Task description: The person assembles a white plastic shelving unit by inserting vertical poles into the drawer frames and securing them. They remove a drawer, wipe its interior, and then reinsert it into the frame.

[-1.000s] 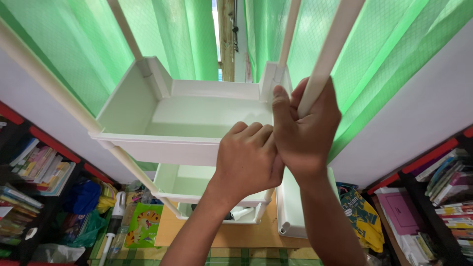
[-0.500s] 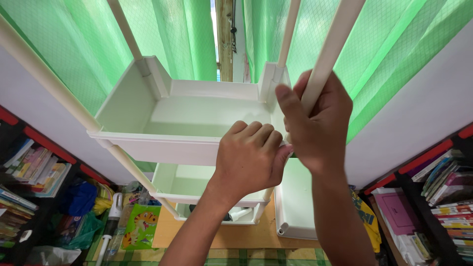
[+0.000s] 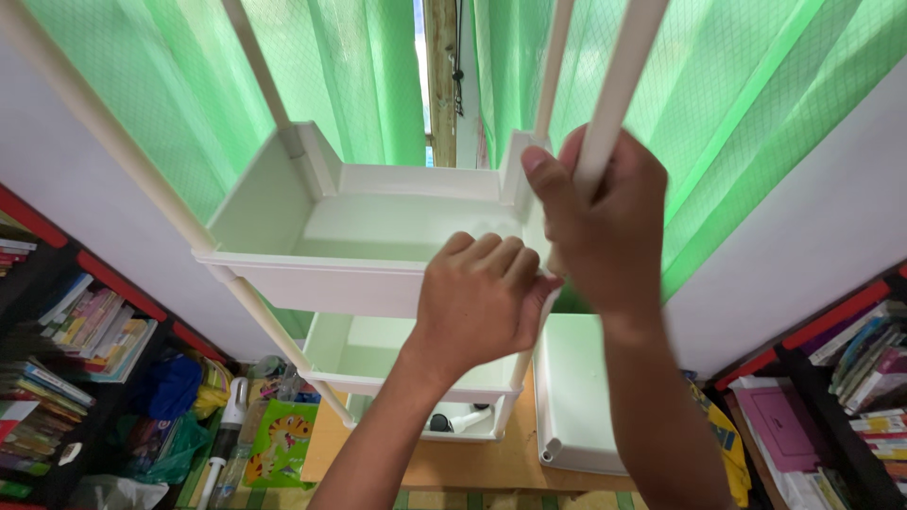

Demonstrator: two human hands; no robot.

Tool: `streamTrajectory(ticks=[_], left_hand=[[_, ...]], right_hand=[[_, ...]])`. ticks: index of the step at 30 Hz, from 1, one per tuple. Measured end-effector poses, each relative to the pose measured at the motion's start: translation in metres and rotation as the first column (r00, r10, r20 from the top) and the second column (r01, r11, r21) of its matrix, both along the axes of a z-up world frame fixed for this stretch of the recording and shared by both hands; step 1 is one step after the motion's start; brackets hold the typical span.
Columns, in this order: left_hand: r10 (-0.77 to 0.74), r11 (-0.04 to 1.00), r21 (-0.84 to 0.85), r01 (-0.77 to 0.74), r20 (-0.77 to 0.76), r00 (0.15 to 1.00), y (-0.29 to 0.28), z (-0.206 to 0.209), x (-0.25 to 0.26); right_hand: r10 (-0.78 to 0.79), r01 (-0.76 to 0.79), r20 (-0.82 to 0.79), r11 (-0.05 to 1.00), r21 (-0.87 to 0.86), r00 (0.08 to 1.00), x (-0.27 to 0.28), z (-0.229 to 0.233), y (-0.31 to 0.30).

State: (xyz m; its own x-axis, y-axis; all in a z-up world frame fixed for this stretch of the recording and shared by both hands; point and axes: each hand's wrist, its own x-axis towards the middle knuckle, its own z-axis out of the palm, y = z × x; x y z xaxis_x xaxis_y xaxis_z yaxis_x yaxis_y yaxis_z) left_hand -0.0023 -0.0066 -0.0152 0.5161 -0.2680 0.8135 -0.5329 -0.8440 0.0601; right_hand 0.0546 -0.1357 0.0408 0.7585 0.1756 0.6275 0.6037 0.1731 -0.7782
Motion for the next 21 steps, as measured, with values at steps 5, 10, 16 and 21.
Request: streamTrajectory(ticks=[5, 10, 16, 21], left_hand=[[0.009, 1.000, 0.019, -0.009, -0.002, 1.000, -0.002, -0.002, -0.006], [0.001, 1.000, 0.014, -0.001, -0.009, 1.000, 0.001, -0.002, -0.006], [-0.001, 1.000, 0.010, 0.001, -0.007, 1.000, -0.001, -0.003, -0.009], [-0.016, 1.000, 0.016, 0.016, -0.002, 1.000, 0.000, -0.002, -0.006]], right_hand=[[-0.264, 0.241, 0.248, 0.963, 0.121, 0.932, -0.009, -0.017, 0.007], [0.154, -0.146, -0.041, 0.975, 0.165, 0.987, 0.000, 0.005, 0.001], [0.719, -0.672, -0.188, 0.694, 0.260, 0.669, 0.014, 0.024, -0.020], [-0.318, 0.330, 0.211, 0.944, -0.025, 0.925, -0.008, -0.031, 0.006]])
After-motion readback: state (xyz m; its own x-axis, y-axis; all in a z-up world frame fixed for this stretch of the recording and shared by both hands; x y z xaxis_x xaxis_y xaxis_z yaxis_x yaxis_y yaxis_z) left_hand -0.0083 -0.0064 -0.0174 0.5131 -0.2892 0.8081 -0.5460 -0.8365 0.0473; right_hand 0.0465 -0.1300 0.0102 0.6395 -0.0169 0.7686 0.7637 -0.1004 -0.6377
